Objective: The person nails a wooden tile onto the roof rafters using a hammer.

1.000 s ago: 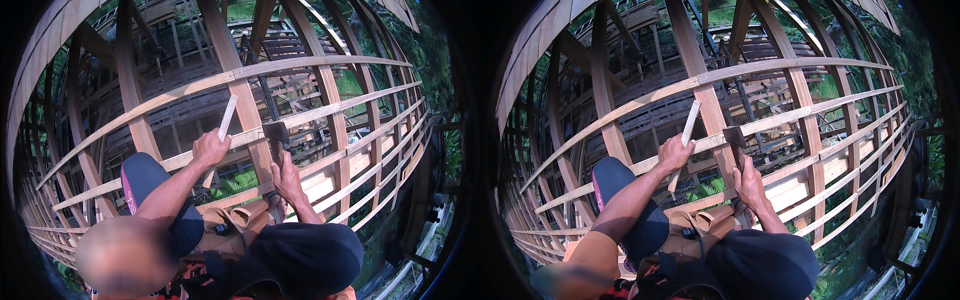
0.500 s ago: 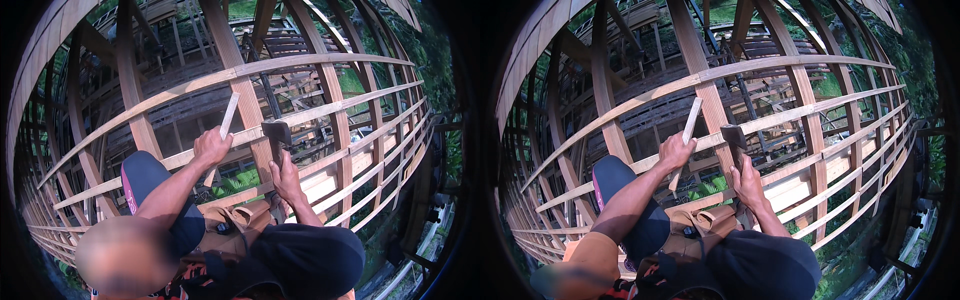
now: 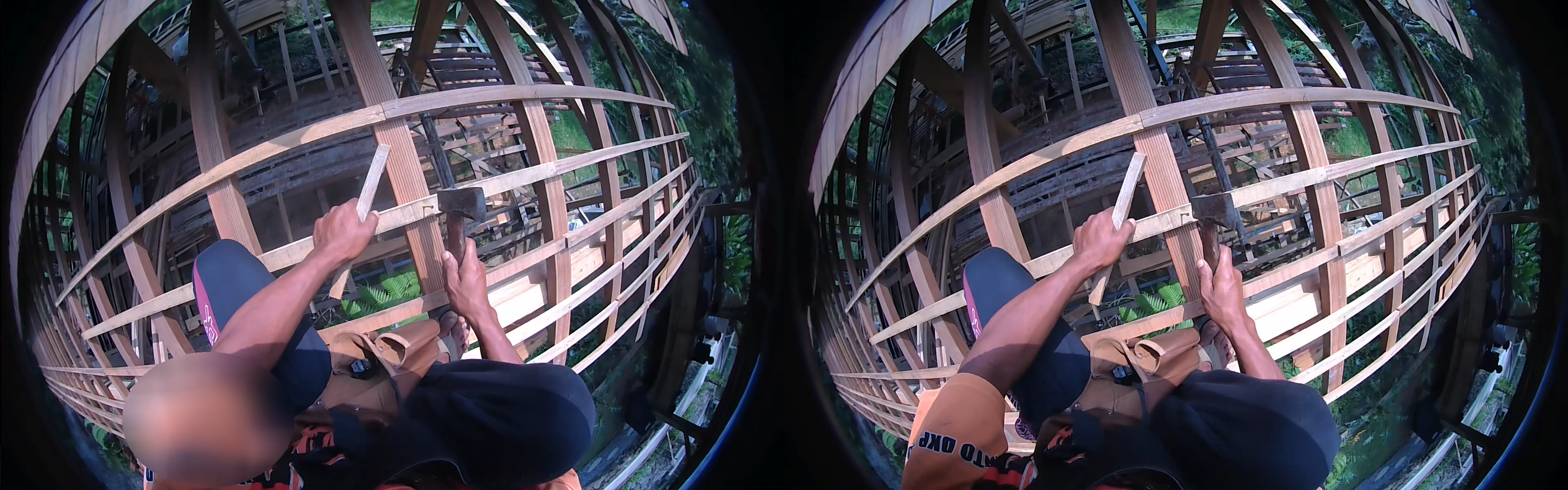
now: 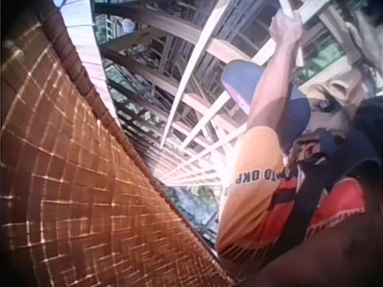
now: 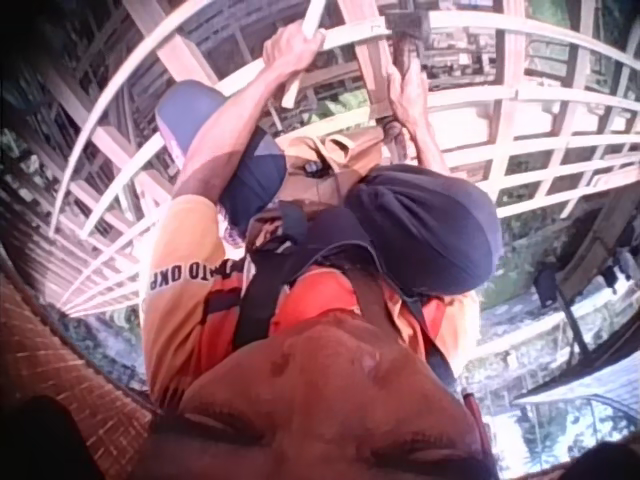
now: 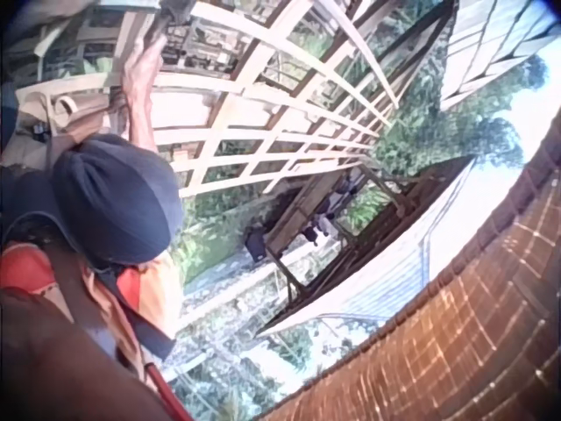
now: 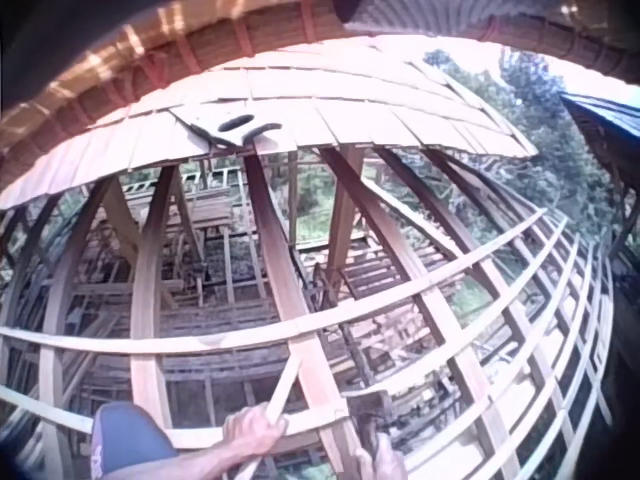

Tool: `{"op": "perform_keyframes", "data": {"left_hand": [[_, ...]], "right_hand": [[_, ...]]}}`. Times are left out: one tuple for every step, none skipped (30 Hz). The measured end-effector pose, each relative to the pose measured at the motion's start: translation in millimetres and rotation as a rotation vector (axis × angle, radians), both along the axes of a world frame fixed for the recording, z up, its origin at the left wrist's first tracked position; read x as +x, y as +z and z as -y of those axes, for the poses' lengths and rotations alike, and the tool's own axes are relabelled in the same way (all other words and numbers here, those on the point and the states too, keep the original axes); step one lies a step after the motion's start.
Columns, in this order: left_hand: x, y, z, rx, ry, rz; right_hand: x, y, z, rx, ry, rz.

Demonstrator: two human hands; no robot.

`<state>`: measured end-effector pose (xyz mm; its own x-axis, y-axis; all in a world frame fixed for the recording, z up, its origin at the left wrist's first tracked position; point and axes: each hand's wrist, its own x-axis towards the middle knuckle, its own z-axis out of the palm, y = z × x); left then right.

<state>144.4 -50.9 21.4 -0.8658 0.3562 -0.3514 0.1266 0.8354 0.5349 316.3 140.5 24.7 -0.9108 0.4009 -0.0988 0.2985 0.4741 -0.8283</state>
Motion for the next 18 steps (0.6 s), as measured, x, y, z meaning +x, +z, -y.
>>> {"op": "perform_keyframes", "data": {"left_hand": [[1, 0, 3, -0.002, -0.006, 0.016], [5, -1, 18, -0.036, 0.002, 0.021], [3, -1, 18, -0.028, 0.017, 0.010], [2, -3, 14, -0.017, 0.032, 0.003], [2, -1, 8, -0.007, 0.024, 0.009], [2, 1, 11, -0.020, 0.021, 0.024], [2, 2, 10, -0.021, 0.012, 0.039], [3, 1, 12, -0.032, 0.018, 0.041], [5, -2, 15, -0.037, 0.025, 0.035], [4, 0, 5, -0.011, 0.009, 0.024], [4, 2, -4, 0.004, -0.010, 0.020], [5, 2, -2, -0.020, -0.007, 0.016], [5, 1, -1, -0.009, 0.000, 0.006], [4, -3, 4, 0.007, 0.007, -0.021], [1, -3, 1, 0.005, 0.003, -0.028], [2, -3, 4, -0.002, 0.003, -0.024], [3, -2, 11, -0.016, 0.006, -0.022], [3, -2, 11, -0.016, 0.022, -0.010]], "right_hand": [[-8, 20, -5, -0.026, -0.006, -0.047], [-14, 33, -8, -0.111, -0.031, -0.098], [-17, 58, -16, -0.205, -0.054, -0.304], [-24, 85, -15, -0.450, -0.126, -0.666], [-24, 116, -22, -0.436, -0.107, -0.879], [-27, 135, -26, -0.317, -0.101, -1.063], [-24, 143, -35, -0.233, -0.130, -1.170], [-22, 133, -33, -0.230, -0.138, -1.210], [-20, 112, -29, -0.235, -0.145, -1.249], [-3, 67, -19, -0.346, -0.134, -0.987], [12, 19, -9, -0.430, -0.130, -0.710], [10, 0, 1, 0.000, -0.035, -0.080], [6, -20, 7, 0.157, 0.024, 0.037], [-1, -11, 6, 0.154, 0.022, 0.023], [-8, 8, 1, 0.052, 0.006, -0.010], [-11, 27, -1, -0.061, -0.013, -0.029], [-18, 42, -7, -0.014, -0.039, -0.236], [-18, 68, -15, -0.177, -0.082, -0.354]]}}
